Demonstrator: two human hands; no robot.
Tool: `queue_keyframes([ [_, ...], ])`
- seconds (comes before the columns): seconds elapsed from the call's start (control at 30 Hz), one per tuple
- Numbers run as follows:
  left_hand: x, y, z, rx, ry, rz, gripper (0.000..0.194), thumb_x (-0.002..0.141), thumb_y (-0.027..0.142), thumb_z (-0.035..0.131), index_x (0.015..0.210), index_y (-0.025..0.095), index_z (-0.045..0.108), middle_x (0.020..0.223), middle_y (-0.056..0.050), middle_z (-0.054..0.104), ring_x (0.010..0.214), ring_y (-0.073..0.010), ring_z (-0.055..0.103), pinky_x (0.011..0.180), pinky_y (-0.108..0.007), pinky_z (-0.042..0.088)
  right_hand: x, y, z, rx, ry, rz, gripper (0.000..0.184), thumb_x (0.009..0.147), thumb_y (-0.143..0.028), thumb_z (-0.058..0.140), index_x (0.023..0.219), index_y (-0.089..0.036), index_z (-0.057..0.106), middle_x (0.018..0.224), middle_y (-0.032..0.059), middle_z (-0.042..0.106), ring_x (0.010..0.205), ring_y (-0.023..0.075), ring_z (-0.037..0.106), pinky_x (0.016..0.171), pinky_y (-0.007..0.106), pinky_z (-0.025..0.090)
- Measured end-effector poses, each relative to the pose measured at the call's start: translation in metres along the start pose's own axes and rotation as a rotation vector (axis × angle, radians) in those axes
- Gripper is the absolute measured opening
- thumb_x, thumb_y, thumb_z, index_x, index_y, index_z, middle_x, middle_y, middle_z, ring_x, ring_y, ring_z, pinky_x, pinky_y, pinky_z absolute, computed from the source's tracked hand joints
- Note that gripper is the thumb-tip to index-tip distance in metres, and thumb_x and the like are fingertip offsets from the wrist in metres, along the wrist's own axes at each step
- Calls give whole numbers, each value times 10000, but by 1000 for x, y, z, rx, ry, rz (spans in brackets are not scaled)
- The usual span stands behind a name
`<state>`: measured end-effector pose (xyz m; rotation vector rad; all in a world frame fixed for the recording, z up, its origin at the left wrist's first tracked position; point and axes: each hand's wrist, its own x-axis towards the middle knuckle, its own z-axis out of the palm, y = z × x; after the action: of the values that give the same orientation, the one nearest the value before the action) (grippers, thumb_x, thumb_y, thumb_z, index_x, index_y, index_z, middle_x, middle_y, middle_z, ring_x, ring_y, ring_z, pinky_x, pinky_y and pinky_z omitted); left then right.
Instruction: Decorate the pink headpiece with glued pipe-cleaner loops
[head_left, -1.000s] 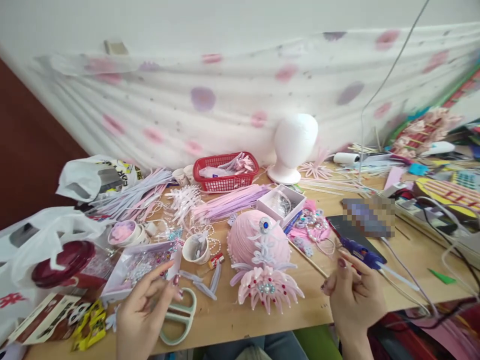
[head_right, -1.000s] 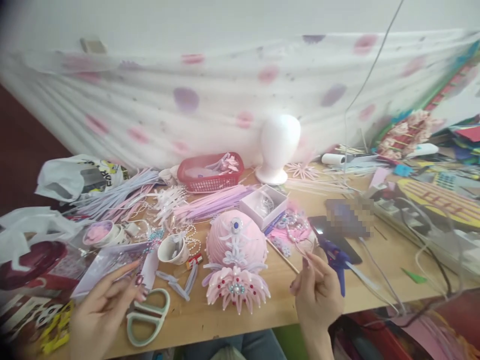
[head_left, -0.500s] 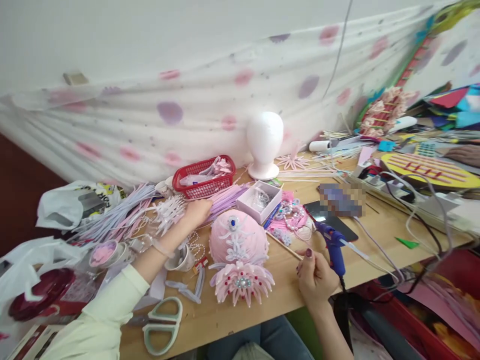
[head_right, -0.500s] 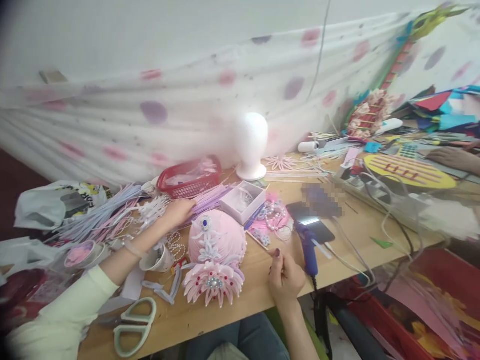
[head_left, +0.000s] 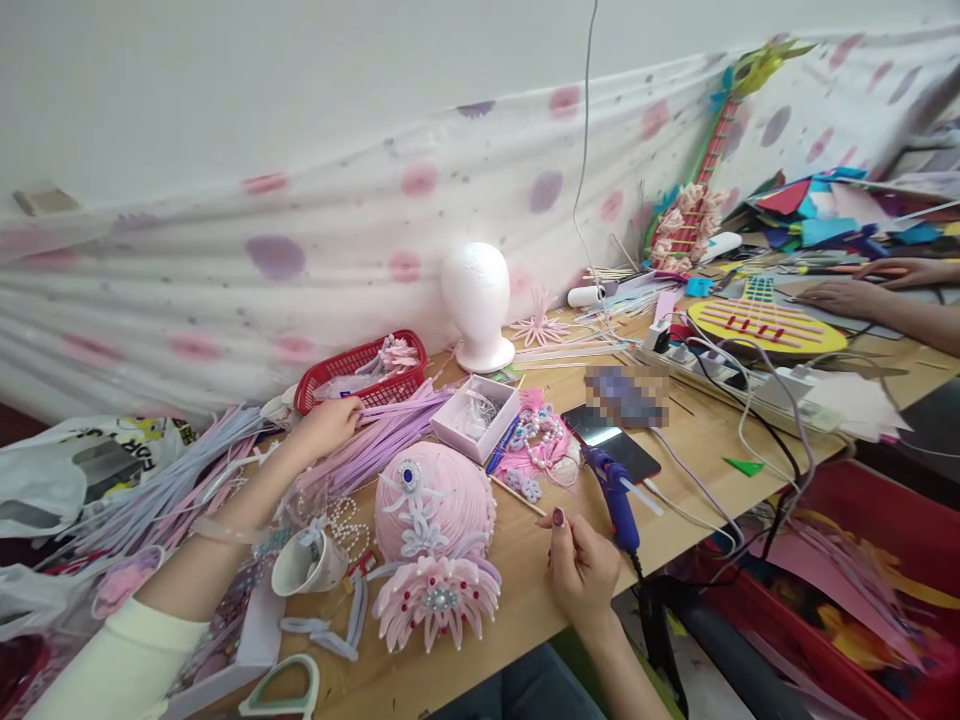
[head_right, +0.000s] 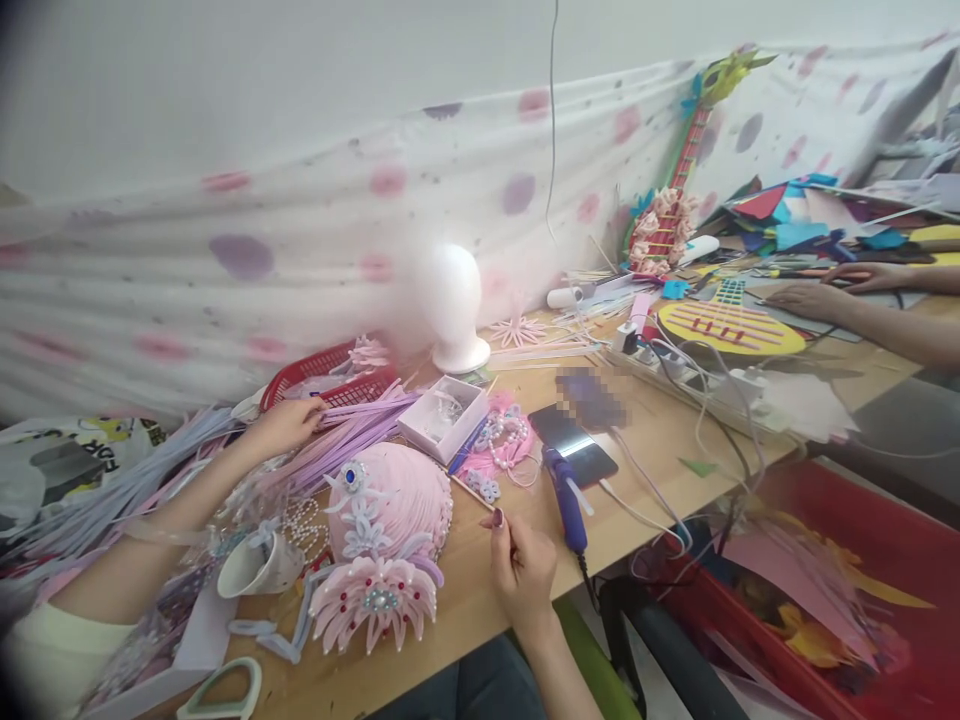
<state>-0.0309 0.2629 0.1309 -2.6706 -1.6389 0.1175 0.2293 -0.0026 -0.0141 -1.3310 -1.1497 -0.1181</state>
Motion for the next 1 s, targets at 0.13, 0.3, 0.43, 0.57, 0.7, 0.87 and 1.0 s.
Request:
queue_keyframes([
  [0.13,1,-2,-11,-60,102,5,270,896,195,473,1004,176,720,989,-114,786,1014,-309,729,891,-388,529,0,0,0,3,0,2,369,1015,-226,479,727,-150,696,402,-73,430,294,71,411,357,216,296],
  [0.3,-3,-3,-21,-174,269,-12,249,842,281,453,900,190,678,1019,-152,771,1028,-342,706,924,-425,507,0,0,0,2,-11,15,367,1010,-229,491,721,-146,701,405,-69,443,299,71,428,361,210,309],
  [0.43,-9,-7,-32,-308,423,-66,247,850,327,449,926,212,654,1100,-139,750,1112,-320,669,989,-414,473,2,-2,0,16,-12,13,375,1010,-239,501,712,-141,707,392,-65,450,291,73,427,349,209,303],
  [0.57,-16,-12,-41,-507,431,-102,203,794,400,541,800,227,648,792,-55,754,824,-264,714,793,-345,525,0,2,1,8,-28,25,400,1014,-294,507,712,-140,720,385,-64,436,284,73,402,332,209,293],
  [0.7,-24,-16,-45,-722,437,-127,282,732,499,621,748,217,619,611,-3,678,595,-195,627,628,-300,478,-6,10,2,-3,-18,81,425,1013,-377,520,732,-148,742,389,-53,451,292,80,402,330,216,300],
  [0.87,-48,-21,-50,-1016,503,-162,346,666,494,658,818,195,576,685,-31,715,460,-112,474,487,-250,363,-4,13,0,-4,-28,95,391,994,-417,553,772,-171,761,412,-34,519,291,106,447,312,239,338],
  [1.0,-84,-22,-47,-1237,619,-181,404,618,487,699,846,194,540,734,-44,730,451,-91,455,443,-224,304,6,14,4,-18,93,22,283,932,-443,643,958,-198,780,920,122,795,792,271,769,578,323,597],
])
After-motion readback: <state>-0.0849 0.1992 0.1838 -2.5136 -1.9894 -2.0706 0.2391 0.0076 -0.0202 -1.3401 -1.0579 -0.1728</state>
